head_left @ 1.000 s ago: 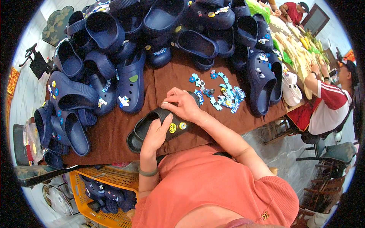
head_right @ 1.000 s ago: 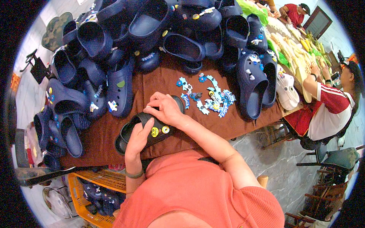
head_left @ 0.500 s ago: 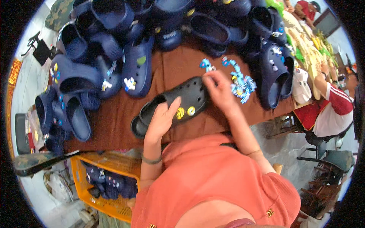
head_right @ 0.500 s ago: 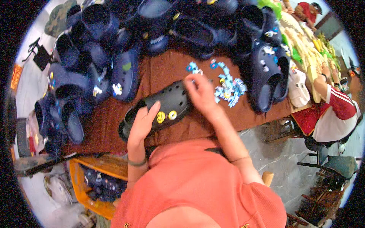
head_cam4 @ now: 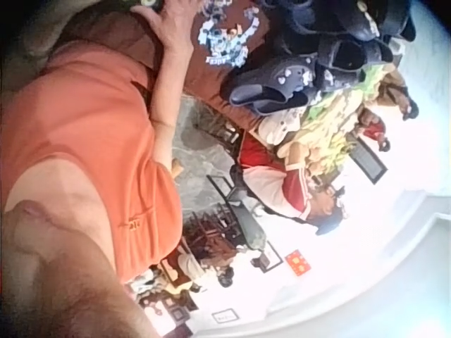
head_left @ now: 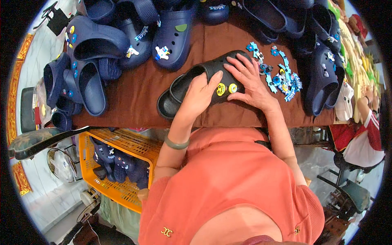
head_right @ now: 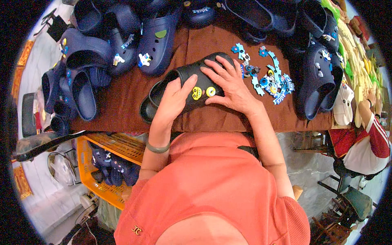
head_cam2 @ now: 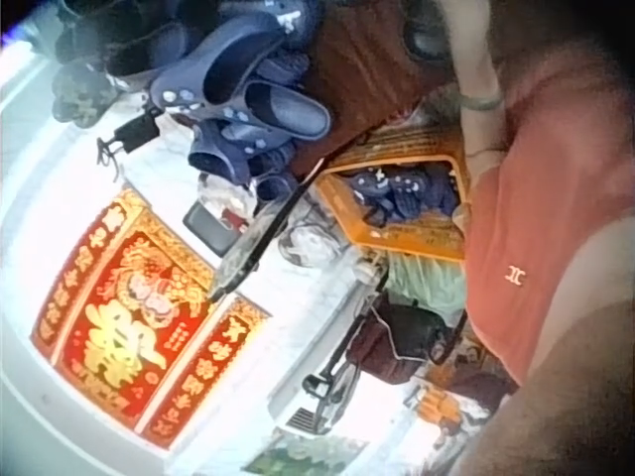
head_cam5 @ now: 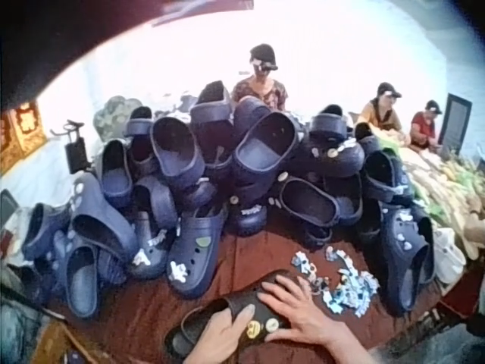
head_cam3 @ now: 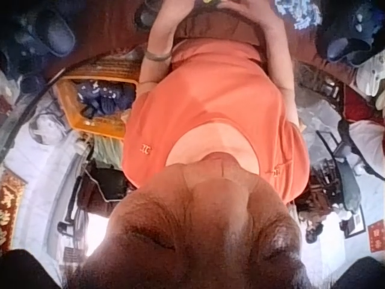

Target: Attaching decorative charms into the holes of clog-style shoes.

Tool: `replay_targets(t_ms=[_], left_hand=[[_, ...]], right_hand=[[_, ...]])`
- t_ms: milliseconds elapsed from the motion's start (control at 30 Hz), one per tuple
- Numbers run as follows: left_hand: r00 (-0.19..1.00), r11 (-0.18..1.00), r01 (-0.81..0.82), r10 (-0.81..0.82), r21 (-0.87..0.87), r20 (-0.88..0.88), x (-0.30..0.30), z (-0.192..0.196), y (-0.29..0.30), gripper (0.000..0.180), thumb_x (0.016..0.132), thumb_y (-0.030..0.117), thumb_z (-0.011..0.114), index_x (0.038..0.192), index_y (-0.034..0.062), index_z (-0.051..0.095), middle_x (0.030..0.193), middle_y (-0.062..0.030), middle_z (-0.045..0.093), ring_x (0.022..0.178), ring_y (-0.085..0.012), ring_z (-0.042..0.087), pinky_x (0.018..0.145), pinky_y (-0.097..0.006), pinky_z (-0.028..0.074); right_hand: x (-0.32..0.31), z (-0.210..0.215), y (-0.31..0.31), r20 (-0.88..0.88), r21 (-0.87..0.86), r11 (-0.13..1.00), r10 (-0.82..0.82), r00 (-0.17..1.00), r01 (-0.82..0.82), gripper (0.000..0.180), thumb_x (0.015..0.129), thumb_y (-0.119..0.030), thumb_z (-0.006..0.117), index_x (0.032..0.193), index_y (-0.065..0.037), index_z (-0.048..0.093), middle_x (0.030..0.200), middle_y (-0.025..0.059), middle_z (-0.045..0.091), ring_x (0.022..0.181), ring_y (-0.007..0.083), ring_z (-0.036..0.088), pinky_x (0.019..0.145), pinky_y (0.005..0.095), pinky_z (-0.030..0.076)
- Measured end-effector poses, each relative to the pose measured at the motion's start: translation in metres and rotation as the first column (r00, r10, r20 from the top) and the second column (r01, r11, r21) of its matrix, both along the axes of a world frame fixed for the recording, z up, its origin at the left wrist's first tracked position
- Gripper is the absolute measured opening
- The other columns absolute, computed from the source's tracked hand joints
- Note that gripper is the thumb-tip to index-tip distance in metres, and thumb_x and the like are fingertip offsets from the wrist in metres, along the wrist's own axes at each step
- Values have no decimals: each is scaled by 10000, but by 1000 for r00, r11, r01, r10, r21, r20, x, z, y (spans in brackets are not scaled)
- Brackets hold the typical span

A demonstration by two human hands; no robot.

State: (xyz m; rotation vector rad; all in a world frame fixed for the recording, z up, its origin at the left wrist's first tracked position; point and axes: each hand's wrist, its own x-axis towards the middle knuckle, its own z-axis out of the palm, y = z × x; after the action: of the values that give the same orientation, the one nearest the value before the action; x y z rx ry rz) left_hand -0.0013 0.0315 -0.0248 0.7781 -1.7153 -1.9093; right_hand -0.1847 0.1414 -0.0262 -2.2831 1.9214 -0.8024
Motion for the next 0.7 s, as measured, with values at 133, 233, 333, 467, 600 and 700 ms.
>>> replay_targets(t_ms=[133,233,333,467,600,700], left_hand=[[1000,996,9,-10,-88,-5,2,1,-1,312,977,252,581,1117,-23,631,961,-24,663,822,-72,599,734,-245,501],[1000,996,9,-11,-92,-16,1,-7,0,327,980,259,578,1122,-31,630,960,-26,662,831,-67,597,737,-240,499],[996,999,17,-21,-46,-85,-2,-15,-1,345,981,267,581,1134,-38,627,965,-28,662,832,-62,594,738,-234,497],[998,1000,19,-18,18,-64,-2,-4,1,436,984,360,536,1104,-49,629,882,-134,673,788,-166,611,753,-320,490],[997,994,-38,44,-101,62,-2,-2,0,450,976,371,548,1011,-65,650,776,-142,653,723,-166,602,705,-323,489],[997,983,-64,70,-170,28,-3,-2,0,461,961,379,571,970,-75,652,748,-157,647,702,-163,604,684,-332,487]], right_hand=[[9,-10,0,-96,-87,994,-67,993,59,655,847,-421,662,1402,-131,470,1467,59,443,1390,279,347,1139,542,173],[6,-21,-7,93,-119,984,-122,988,133,468,901,-266,630,1332,-110,536,1381,68,537,1334,259,434,1131,512,222],[13,-17,-15,140,-201,961,-162,977,188,356,908,-143,605,1260,-96,588,1300,65,602,1272,261,501,1118,486,264],[7,-19,-6,457,-163,940,-197,867,299,290,916,-62,579,1205,-65,599,1161,114,637,1080,250,594,962,368,434],[16,-21,3,708,-149,951,-88,701,270,274,990,-72,506,1262,-44,517,1051,80,631,838,133,571,765,265,480],[26,-14,4,839,-103,958,-61,540,269,241,985,-80,529,1224,-48,518,1016,59,621,751,97,535,681,230,459]])
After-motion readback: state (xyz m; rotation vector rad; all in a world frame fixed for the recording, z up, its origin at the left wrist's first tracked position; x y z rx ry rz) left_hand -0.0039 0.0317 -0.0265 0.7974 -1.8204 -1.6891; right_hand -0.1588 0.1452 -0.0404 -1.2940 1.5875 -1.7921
